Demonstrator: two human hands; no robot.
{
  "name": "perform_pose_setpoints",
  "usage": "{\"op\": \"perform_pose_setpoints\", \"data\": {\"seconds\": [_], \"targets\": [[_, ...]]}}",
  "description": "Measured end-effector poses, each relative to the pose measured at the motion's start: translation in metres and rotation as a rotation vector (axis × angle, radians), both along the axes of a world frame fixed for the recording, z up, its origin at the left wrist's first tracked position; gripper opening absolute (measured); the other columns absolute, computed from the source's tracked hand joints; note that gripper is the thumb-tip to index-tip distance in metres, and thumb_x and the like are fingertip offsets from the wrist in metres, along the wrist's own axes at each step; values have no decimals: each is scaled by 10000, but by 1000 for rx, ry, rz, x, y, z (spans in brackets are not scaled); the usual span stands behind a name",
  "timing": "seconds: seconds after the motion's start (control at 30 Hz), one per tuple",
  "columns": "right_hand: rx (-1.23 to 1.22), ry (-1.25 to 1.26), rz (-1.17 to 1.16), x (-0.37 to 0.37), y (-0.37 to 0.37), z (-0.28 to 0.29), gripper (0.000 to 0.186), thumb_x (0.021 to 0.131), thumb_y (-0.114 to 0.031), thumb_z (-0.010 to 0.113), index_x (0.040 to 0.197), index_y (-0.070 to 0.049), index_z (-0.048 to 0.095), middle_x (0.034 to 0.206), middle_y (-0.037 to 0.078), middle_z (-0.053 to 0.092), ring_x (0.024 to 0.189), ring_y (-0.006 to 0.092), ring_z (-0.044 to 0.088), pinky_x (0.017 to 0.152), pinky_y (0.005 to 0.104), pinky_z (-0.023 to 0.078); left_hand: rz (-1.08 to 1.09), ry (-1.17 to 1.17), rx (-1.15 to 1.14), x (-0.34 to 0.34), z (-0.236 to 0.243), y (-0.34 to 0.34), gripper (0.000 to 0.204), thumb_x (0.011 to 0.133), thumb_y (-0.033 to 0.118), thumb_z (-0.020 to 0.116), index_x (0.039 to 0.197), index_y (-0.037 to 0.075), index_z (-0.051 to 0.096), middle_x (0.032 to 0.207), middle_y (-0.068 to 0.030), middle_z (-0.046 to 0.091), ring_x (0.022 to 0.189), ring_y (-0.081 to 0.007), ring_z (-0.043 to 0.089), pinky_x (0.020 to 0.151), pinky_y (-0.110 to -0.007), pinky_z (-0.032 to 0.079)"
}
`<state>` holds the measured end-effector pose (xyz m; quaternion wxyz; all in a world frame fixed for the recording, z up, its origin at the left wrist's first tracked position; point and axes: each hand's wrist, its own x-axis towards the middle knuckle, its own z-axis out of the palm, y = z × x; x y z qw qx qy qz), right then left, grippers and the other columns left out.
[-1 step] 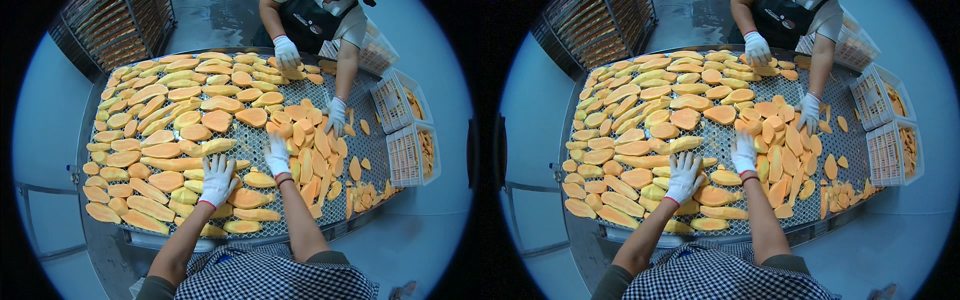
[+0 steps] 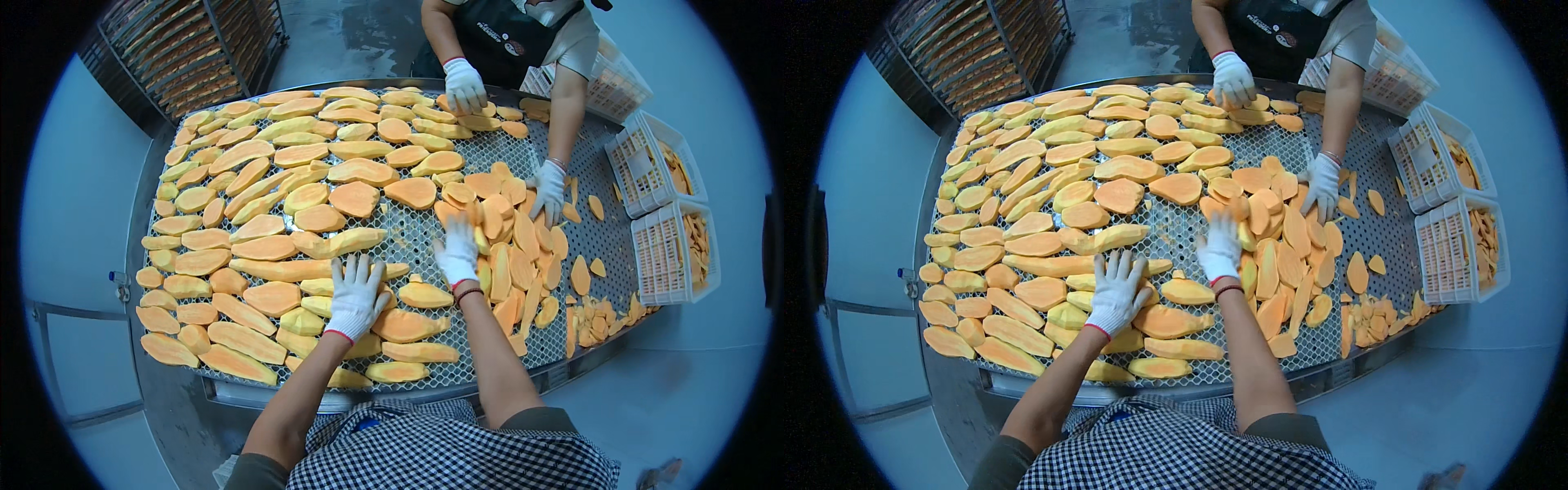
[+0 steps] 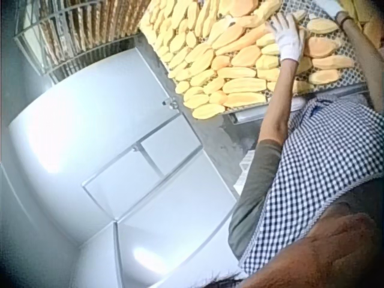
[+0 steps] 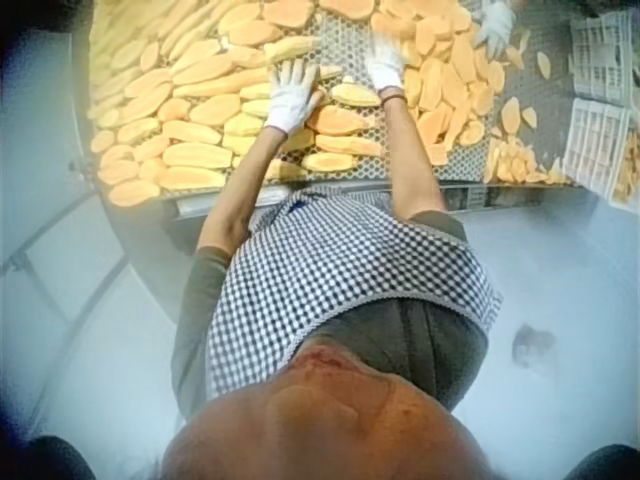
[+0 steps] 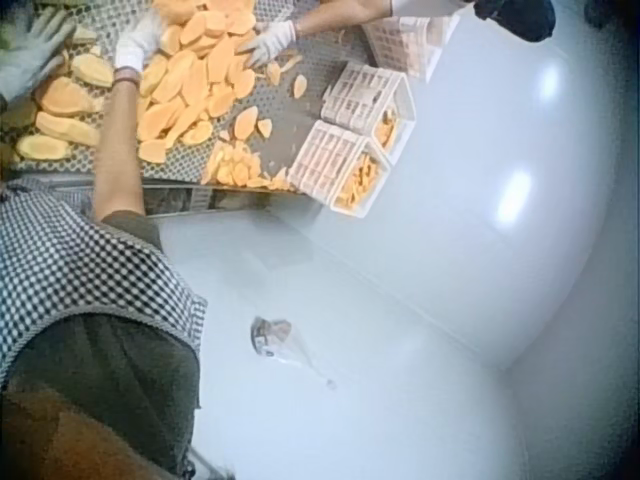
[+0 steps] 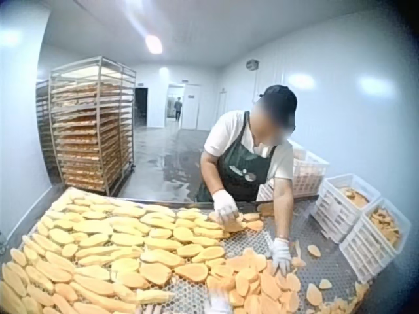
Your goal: The person arranges sliced mango pieces on a perforated metal tray. They pick up slices from a pile and place them in neat rows, then lift the tray and place it on a rack.
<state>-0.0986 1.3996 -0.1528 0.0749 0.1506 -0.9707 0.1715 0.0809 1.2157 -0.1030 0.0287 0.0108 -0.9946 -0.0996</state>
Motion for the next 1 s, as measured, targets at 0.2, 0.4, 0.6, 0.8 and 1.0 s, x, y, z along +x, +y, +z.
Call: {"op": "perform_pose_setpoints", "data": {"seconds": [0.2,0.4,0.6,0.8,1.0], "targets": [[214,-220,32,-31,9,33,676,780,-340,780,1367,-114,531,1317,106,589,1227,326,518,1063,447,396,3,-10,25,0,7,1,601,931,417,597,1413,86,455,1431,-210,433,1381,-414,341,1162,-633,148],[67,-280,338,-9,15,33,681,749,-232,814,1366,-172,530,1391,107,540,1288,346,487,1103,452,382,7,-29,-1,0,8,1,597,935,427,590,1409,91,452,1428,-198,434,1381,-398,345,1169,-627,148],[-170,-263,652,15,-9,28,569,801,-198,737,1337,-124,562,1354,145,575,1275,362,506,1125,458,365,22,-21,55,0,8,-2,686,891,424,635,1437,70,417,1431,-209,407,1393,-395,314,1177,-614,121],[-368,-211,626,14,-49,30,529,817,-236,736,1309,-114,583,1416,164,533,1304,375,490,1137,443,367,27,1,15,-2,2,0,786,882,437,662,1499,49,369,1541,-273,296,1443,-457,239,1183,-627,108],[90,-123,20,-59,27,28,789,794,-550,718,1432,-154,478,1461,155,464,1328,363,415,1105,491,332,0,-13,5,-24,-3,14,743,917,462,623,1498,68,379,1554,-250,305,1428,-462,267,1177,-639,117]]}}
